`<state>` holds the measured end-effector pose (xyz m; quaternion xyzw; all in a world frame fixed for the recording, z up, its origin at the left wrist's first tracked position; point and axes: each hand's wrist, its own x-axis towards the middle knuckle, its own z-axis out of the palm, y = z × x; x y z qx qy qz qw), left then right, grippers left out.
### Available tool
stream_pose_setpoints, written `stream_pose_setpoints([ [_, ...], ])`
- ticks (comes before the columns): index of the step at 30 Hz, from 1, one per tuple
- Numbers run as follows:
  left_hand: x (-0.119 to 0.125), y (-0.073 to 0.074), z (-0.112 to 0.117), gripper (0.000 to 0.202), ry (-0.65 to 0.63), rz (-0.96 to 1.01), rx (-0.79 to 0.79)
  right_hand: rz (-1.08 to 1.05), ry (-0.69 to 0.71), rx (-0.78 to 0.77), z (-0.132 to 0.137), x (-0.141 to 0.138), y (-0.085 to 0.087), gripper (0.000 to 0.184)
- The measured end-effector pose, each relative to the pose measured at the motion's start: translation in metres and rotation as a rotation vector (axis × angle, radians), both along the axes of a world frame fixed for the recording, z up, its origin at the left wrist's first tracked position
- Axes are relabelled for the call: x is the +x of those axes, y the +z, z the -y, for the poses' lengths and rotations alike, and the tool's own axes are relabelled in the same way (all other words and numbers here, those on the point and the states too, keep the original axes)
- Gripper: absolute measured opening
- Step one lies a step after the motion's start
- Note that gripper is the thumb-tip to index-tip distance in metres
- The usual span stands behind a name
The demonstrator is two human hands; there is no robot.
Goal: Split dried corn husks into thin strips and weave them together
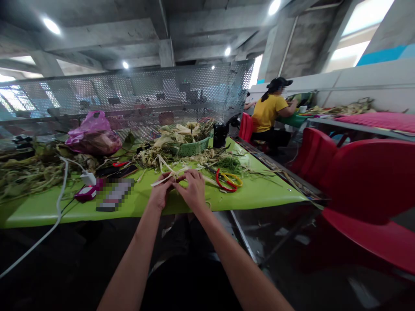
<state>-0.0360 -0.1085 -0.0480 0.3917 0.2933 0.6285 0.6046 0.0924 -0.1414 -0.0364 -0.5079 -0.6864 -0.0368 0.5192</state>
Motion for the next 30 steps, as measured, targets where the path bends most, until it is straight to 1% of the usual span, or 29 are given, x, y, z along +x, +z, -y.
stream_pose_setpoints([
  [3,0.000,0.000,0.000,0.037,0.003,-0.013,0.034,0.071,-0.057,-0.033,0.002,-0.003,0.000,0.017],
  [10,0.002,0.000,0.002,0.033,-0.041,-0.060,0.089,0.109,-0.059,-0.080,0.001,-0.003,-0.001,0.005],
  [13,0.005,0.000,0.003,0.033,-0.013,-0.143,0.117,0.134,-0.072,-0.096,0.001,-0.003,-0.001,0.003],
  [15,0.006,0.000,0.003,0.030,0.033,-0.200,0.125,0.151,-0.041,-0.107,0.001,-0.004,-0.002,0.003],
  [17,0.006,-0.001,0.002,0.027,0.069,-0.242,0.139,0.161,0.022,-0.124,-0.001,-0.003,-0.003,0.004],
  [21,0.005,-0.003,-0.001,0.027,0.107,-0.287,0.178,0.155,0.143,-0.145,-0.005,-0.003,-0.008,0.005],
  [26,0.004,-0.006,-0.004,0.027,0.144,-0.301,0.195,0.166,0.193,-0.161,-0.008,-0.003,-0.010,0.007],
  [30,0.004,-0.007,-0.004,0.027,0.153,-0.279,0.172,0.162,0.259,-0.183,-0.008,-0.004,-0.009,0.009],
])
